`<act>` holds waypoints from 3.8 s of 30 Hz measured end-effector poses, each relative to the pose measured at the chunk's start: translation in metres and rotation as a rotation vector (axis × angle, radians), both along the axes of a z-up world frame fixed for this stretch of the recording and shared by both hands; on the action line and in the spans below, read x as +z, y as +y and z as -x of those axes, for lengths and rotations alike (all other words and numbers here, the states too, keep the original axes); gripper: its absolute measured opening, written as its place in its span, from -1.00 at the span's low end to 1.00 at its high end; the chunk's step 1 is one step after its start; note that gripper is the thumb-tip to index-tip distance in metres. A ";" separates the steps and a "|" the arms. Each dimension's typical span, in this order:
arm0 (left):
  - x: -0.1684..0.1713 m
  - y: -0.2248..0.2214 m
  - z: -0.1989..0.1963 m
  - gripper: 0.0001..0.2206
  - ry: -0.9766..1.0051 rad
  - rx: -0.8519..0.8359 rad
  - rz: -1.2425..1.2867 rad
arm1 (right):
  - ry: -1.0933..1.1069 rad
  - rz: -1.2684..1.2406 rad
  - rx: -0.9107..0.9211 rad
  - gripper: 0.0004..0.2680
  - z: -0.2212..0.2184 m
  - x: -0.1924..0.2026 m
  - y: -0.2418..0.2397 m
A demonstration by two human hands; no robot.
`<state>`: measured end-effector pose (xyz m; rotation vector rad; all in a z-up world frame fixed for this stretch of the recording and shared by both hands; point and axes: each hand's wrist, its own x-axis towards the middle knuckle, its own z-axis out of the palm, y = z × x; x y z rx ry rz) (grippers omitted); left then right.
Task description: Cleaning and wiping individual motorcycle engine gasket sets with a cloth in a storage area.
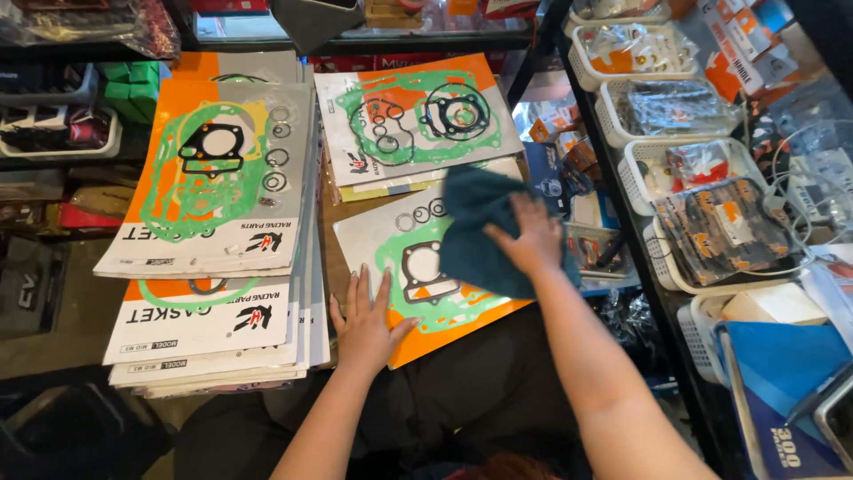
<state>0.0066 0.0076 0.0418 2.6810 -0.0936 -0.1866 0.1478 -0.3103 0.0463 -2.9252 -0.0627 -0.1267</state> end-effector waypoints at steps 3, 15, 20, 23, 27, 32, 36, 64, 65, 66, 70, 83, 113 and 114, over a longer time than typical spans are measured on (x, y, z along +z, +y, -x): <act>-0.003 0.002 -0.001 -0.15 -0.012 -0.008 0.004 | -0.044 -0.010 -0.263 -0.35 -0.032 -0.044 -0.015; -0.055 0.001 -0.007 -0.27 -0.077 0.017 -0.039 | -0.174 0.058 0.439 -0.59 0.042 -0.011 0.172; -0.048 0.001 -0.004 -0.23 -0.120 0.020 -0.005 | -0.048 0.035 0.585 -0.56 0.050 0.012 0.132; -0.026 0.000 -0.002 -0.12 -0.094 0.000 0.015 | -0.235 -0.032 0.467 -0.58 0.033 0.017 0.080; -0.017 0.001 -0.004 -0.10 -0.043 -0.007 -0.002 | -0.019 0.140 0.112 -0.51 -0.011 -0.005 0.012; -0.001 0.002 -0.005 -0.11 0.082 -0.023 0.033 | -0.210 0.161 -0.375 -0.44 -0.065 -0.065 -0.011; -0.001 0.002 -0.007 -0.10 0.087 -0.024 0.023 | -0.214 0.189 -0.334 -0.46 -0.052 -0.063 0.072; 0.000 0.002 -0.003 -0.14 0.043 -0.022 0.027 | -0.132 0.150 0.024 -0.61 0.038 0.002 0.092; -0.005 0.001 -0.002 -0.15 0.012 -0.017 0.013 | -0.137 0.147 0.116 -0.64 0.059 0.012 0.103; -0.007 0.001 -0.002 -0.15 0.010 -0.021 0.012 | -0.139 0.146 0.111 -0.64 0.074 0.012 0.106; -0.018 -0.001 0.000 -0.22 -0.057 -0.007 -0.031 | -0.038 0.109 0.293 -0.60 0.112 0.021 0.103; 0.000 -0.044 0.019 -0.25 -0.124 -0.084 -0.058 | 0.067 0.011 -0.337 -0.51 0.053 -0.038 -0.042; 0.085 -0.003 -0.201 -0.65 -0.996 -0.142 -0.326 | -0.852 -1.245 -0.252 -0.76 0.108 0.101 -0.032; 0.049 -0.003 -0.204 -0.65 -1.002 -0.143 -0.323 | -0.859 -1.243 -0.250 -0.76 0.112 0.097 -0.037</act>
